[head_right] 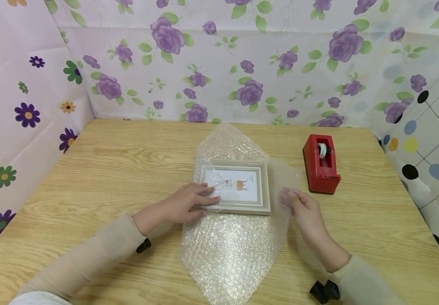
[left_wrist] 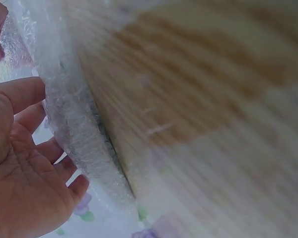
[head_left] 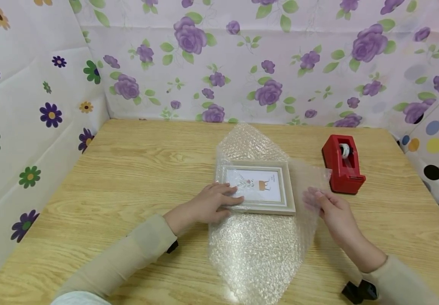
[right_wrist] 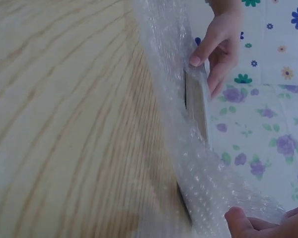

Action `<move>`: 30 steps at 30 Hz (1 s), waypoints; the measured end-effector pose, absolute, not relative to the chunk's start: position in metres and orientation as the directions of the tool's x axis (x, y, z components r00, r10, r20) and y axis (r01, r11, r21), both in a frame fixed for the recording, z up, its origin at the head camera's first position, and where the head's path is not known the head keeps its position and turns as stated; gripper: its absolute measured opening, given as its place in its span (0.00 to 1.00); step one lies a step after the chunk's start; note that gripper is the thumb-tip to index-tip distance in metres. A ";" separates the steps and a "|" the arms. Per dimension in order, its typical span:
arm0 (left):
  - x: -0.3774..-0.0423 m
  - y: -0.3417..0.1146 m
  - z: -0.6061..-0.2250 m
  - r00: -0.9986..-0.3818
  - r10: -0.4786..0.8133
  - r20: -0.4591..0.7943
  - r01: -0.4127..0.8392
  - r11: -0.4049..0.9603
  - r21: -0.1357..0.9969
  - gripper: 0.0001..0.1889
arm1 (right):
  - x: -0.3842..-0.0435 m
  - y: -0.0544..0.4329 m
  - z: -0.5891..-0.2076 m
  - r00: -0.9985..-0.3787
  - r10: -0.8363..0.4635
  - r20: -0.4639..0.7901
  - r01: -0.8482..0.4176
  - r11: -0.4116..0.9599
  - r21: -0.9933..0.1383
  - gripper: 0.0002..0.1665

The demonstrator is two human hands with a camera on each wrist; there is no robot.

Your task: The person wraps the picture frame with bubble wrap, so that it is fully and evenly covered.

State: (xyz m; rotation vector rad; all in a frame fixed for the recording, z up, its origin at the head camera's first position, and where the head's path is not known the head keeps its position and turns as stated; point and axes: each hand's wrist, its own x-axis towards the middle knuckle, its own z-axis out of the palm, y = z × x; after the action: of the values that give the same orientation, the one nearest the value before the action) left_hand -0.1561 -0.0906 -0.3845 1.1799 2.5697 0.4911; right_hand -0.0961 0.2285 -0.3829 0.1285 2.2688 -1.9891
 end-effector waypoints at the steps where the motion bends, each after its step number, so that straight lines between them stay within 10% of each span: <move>1: -0.156 -0.091 -0.385 -0.630 0.770 -0.096 0.678 0.607 0.415 0.25 | -0.096 0.227 -0.383 -0.989 -0.012 -0.145 0.142 0.140 -0.980 0.29; 22: -0.158 -0.088 -0.385 -0.636 0.759 -0.143 0.656 0.629 0.418 0.25 | -0.098 0.189 -0.374 -0.982 0.071 -0.173 0.186 0.482 -0.856 0.29; 30: -0.157 -0.086 -0.384 -0.633 0.763 -0.134 0.667 0.625 0.407 0.25 | -0.102 0.181 -0.377 -0.996 -0.046 0.074 -0.085 0.706 -0.704 0.22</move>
State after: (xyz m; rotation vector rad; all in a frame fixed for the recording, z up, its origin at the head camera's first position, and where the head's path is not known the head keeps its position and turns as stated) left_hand -0.1573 -0.0865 -0.3841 1.1556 2.5559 0.4646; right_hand -0.1021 0.1814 -0.3773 -0.1131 2.9481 -1.2201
